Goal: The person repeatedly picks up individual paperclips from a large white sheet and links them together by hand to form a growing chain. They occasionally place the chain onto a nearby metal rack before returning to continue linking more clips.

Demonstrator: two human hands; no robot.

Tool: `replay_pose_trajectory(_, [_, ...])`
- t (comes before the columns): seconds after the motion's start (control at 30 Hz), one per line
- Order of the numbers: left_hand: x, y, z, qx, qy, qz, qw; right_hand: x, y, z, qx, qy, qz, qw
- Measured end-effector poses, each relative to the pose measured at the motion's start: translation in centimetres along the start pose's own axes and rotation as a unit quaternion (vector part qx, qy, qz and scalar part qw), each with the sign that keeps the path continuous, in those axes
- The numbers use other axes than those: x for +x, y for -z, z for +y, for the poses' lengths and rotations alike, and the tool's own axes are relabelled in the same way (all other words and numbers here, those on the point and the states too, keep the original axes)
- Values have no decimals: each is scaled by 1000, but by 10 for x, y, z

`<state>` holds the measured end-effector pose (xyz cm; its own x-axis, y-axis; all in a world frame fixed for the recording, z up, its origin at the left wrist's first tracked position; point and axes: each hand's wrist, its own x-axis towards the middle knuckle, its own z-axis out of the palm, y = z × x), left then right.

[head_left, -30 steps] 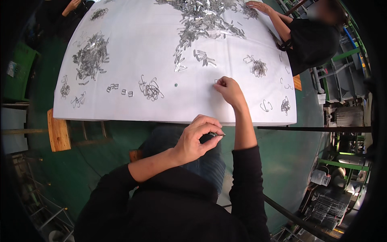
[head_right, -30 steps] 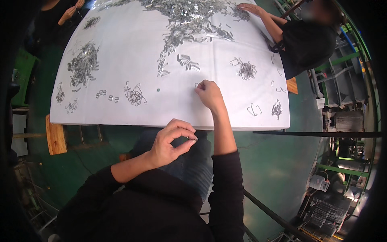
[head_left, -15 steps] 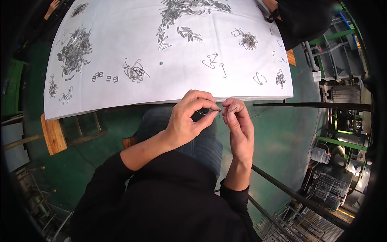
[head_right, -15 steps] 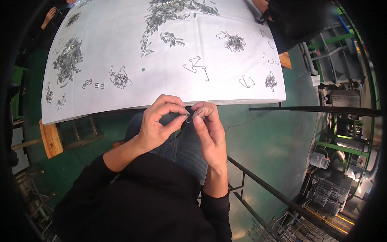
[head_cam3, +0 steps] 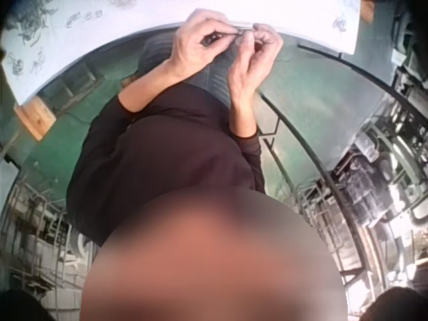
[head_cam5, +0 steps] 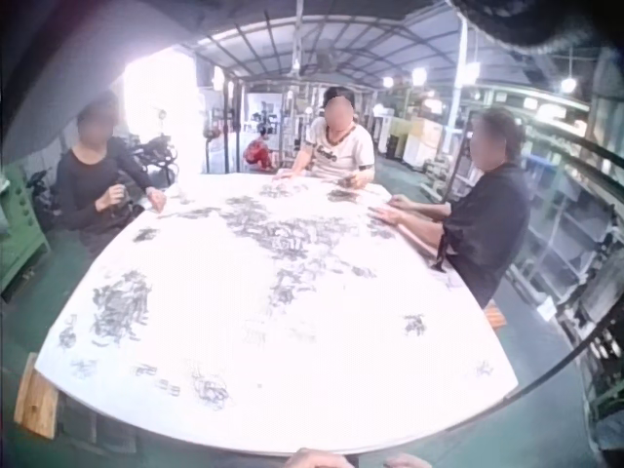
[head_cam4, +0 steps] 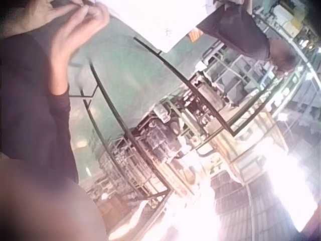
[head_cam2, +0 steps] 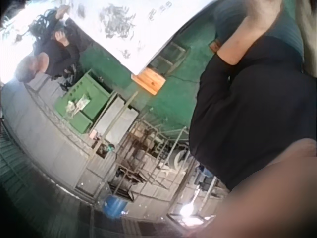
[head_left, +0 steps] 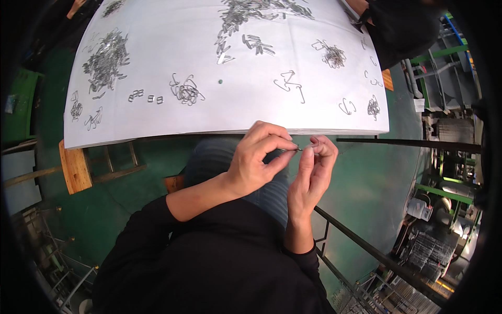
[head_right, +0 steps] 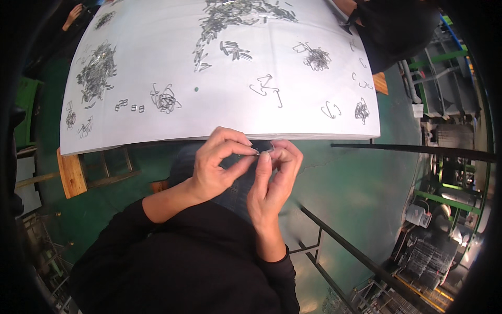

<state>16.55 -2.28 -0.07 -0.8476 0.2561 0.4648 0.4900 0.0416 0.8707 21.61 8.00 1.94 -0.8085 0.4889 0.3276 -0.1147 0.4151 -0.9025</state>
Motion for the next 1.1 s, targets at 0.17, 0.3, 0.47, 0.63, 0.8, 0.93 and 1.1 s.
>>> replay_pose_trajectory(0.17, [13,12,-34,69,-23,15,997,-1,-4,3,-8,40,32,999])
replay_pose_trajectory(0.3, [69,67,-114,283,97,88,950,1,1,5,-20,45,33,998])
replay_pose_trajectory(0.47, [96,84,-161,461,151,59,873,-1,1,7,6,21,33,999])
replay_pose_trajectory(0.63, [102,79,-158,474,152,0,867,-2,0,10,-20,31,34,999])
replay_pose_trajectory(0.8, [91,61,-113,209,191,15,959,-4,2,9,-63,30,6,998])
replay_pose_trajectory(0.93, [60,30,-43,-89,206,-67,972,-4,0,8,-68,35,-7,997])
replay_pose_trajectory(1.1, [46,16,17,-137,236,-131,953,-3,0,5,-106,69,-8,992])
